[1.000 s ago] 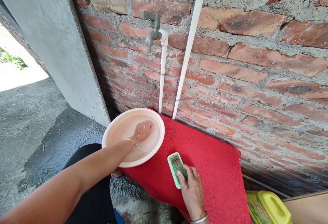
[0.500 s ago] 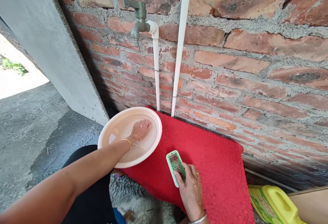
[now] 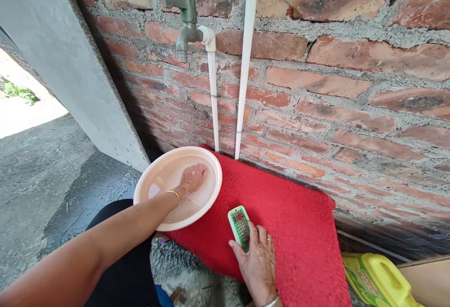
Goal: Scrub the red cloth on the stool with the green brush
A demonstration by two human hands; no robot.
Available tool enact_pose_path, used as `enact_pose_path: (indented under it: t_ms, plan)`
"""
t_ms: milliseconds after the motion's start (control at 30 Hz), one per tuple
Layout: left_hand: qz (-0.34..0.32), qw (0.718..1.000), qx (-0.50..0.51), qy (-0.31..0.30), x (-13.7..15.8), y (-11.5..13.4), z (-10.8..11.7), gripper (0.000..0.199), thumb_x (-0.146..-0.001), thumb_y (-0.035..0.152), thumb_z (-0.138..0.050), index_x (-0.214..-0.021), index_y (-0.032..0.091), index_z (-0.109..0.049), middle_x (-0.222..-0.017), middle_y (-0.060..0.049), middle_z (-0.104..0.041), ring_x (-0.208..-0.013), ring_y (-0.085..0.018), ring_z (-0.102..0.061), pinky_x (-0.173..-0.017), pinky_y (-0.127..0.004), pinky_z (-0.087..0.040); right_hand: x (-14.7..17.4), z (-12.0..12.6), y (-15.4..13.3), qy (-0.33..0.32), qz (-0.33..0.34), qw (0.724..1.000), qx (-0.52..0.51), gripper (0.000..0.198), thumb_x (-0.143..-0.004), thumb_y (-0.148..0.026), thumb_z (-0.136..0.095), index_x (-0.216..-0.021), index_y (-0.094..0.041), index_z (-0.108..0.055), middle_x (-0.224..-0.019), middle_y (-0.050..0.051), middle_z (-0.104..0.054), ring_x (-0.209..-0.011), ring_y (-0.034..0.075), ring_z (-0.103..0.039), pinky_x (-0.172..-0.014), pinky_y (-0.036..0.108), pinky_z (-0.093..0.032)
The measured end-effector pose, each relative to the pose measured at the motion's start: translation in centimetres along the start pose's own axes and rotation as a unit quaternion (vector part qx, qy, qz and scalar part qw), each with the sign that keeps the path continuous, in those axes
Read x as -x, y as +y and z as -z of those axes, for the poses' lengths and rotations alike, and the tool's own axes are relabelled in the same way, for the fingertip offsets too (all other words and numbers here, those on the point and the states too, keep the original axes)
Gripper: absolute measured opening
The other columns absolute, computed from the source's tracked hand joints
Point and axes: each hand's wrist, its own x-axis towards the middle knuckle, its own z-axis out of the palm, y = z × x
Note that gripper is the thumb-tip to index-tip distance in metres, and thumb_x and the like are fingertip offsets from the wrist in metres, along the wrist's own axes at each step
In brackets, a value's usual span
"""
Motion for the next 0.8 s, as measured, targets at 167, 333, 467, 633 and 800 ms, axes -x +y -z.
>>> enact_pose_path:
  t_ms: [167, 333, 467, 633, 800]
  plan:
    - [0.002, 1.0, 0.0, -0.002, -0.1, 0.0, 0.1, 0.032, -0.101, 0.027, -0.037, -0.105, 0.016, -0.067, -0.104, -0.015, -0.071, -0.101, -0.027, -0.065, -0.084, -0.038, -0.042, 0.2, -0.3, -0.5, 0.006, -0.003, 0.999, 0.049, 0.059, -0.095, -0.067, -0.041, -0.126, -0.019, -0.058, -0.11, 0.014, -0.065, -0.094, 0.031, -0.061, -0.08, 0.045, -0.049]
    - [-0.001, 1.0, -0.005, 0.008, -0.1, 0.1, 0.0, 0.033, -0.101, 0.026, -0.037, -0.104, 0.015, -0.067, -0.103, -0.015, -0.071, -0.1, -0.028, -0.066, -0.083, -0.039, -0.042, 0.3, -0.6, -0.6, 0.024, -0.002, 0.998, 0.063, 0.052, -0.099, -0.06, -0.036, -0.122, -0.021, -0.063, -0.109, 0.013, -0.067, -0.094, 0.03, -0.061, -0.081, 0.045, -0.047]
    - [0.005, 1.0, 0.0, 0.005, 0.0, 0.3, 0.4, 0.033, -0.1, 0.025, -0.037, -0.104, 0.015, -0.068, -0.102, -0.016, -0.072, -0.099, -0.029, -0.066, -0.081, -0.039, -0.043, -0.1, 0.0, 1.4, 0.031, -0.004, 0.997, 0.069, 0.056, -0.099, -0.062, -0.034, -0.121, -0.021, -0.064, -0.108, 0.013, -0.068, -0.092, 0.029, -0.062, -0.081, 0.043, -0.046]
    - [0.006, 1.0, 0.008, -0.004, 0.1, 0.4, 1.0, 0.032, -0.1, 0.024, -0.037, -0.104, 0.016, -0.068, -0.1, -0.014, -0.072, -0.098, -0.027, -0.066, -0.083, -0.038, -0.044, -0.7, 1.4, 4.4, 0.059, -0.022, 0.99, 0.123, 0.065, -0.098, -0.067, -0.029, -0.115, -0.016, -0.065, -0.1, 0.015, -0.068, -0.085, 0.028, -0.061, -0.076, 0.042, -0.044]
    - [0.005, 1.0, 0.017, 0.002, 0.1, 0.3, 1.1, 0.031, -0.099, 0.024, -0.039, -0.104, 0.016, -0.068, -0.098, -0.013, -0.072, -0.096, -0.027, -0.067, -0.083, -0.038, -0.044, -0.3, 1.4, 2.0, 0.074, 0.021, 0.99, 0.116, 0.058, -0.1, -0.061, -0.033, -0.118, -0.014, -0.063, -0.11, 0.017, -0.067, -0.094, 0.03, -0.06, -0.08, 0.043, -0.044]
